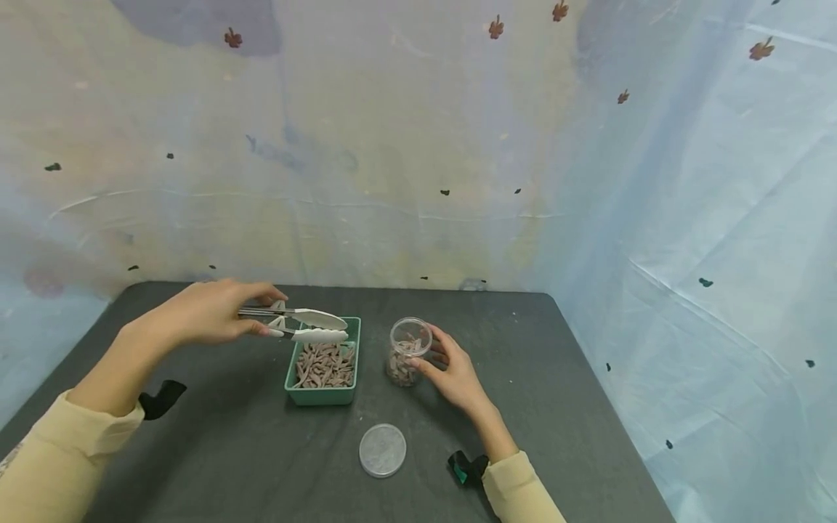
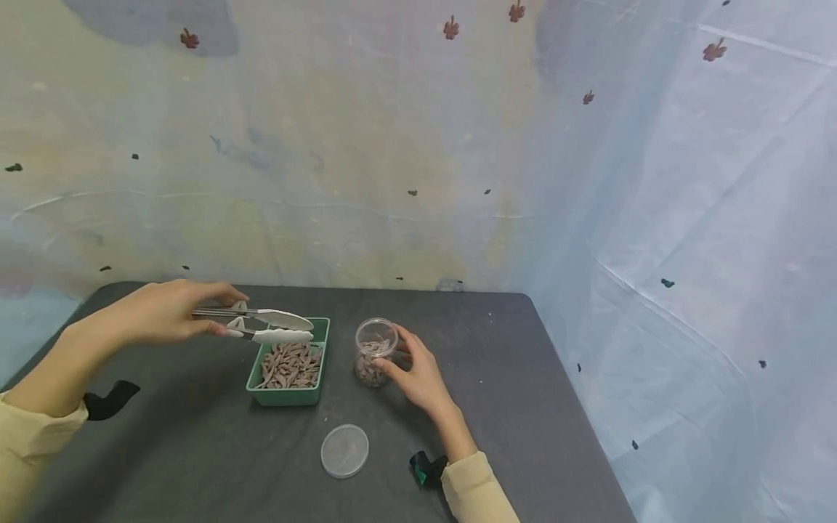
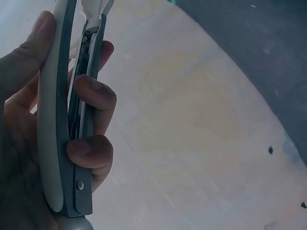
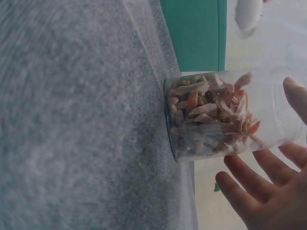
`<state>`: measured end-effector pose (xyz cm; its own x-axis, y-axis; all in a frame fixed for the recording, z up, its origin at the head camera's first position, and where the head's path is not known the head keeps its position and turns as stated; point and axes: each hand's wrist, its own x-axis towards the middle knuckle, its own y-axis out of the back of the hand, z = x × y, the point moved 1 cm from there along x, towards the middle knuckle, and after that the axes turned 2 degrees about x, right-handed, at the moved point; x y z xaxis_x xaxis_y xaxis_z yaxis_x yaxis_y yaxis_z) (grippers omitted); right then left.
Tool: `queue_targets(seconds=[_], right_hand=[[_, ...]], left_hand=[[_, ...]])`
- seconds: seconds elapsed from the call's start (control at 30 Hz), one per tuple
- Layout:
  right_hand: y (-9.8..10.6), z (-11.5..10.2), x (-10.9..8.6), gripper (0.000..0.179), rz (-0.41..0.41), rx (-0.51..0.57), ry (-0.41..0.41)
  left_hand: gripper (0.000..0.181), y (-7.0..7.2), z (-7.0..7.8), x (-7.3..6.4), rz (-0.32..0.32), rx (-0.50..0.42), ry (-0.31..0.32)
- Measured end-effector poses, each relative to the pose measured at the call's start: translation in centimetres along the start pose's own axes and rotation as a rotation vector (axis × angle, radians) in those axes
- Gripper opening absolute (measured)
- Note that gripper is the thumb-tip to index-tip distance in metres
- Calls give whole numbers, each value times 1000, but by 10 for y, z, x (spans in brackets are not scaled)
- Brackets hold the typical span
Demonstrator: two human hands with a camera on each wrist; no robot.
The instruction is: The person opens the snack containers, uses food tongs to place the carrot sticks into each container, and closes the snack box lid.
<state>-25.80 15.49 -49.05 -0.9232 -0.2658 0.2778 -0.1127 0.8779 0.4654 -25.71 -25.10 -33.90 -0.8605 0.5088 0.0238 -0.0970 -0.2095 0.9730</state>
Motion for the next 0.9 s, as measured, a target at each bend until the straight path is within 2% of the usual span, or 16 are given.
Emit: queue_targets(seconds=[0.17,0.37,0.67,0.9], right_hand=[[1,-1,0,72,-4,-1,0],[1,-2,1,72,-9,-2,6],[-1,1,-1,72,-1,-14,5],[-1,1,-2,74,-2,-19,1]], left_hand=[[59,-1,-5,-5,-44,36,10],[71,-5,-7,-7,-93,4,1],[76,-19,-4,1,-155,11,-30],[76,-22,1,8,-162,50,-43]])
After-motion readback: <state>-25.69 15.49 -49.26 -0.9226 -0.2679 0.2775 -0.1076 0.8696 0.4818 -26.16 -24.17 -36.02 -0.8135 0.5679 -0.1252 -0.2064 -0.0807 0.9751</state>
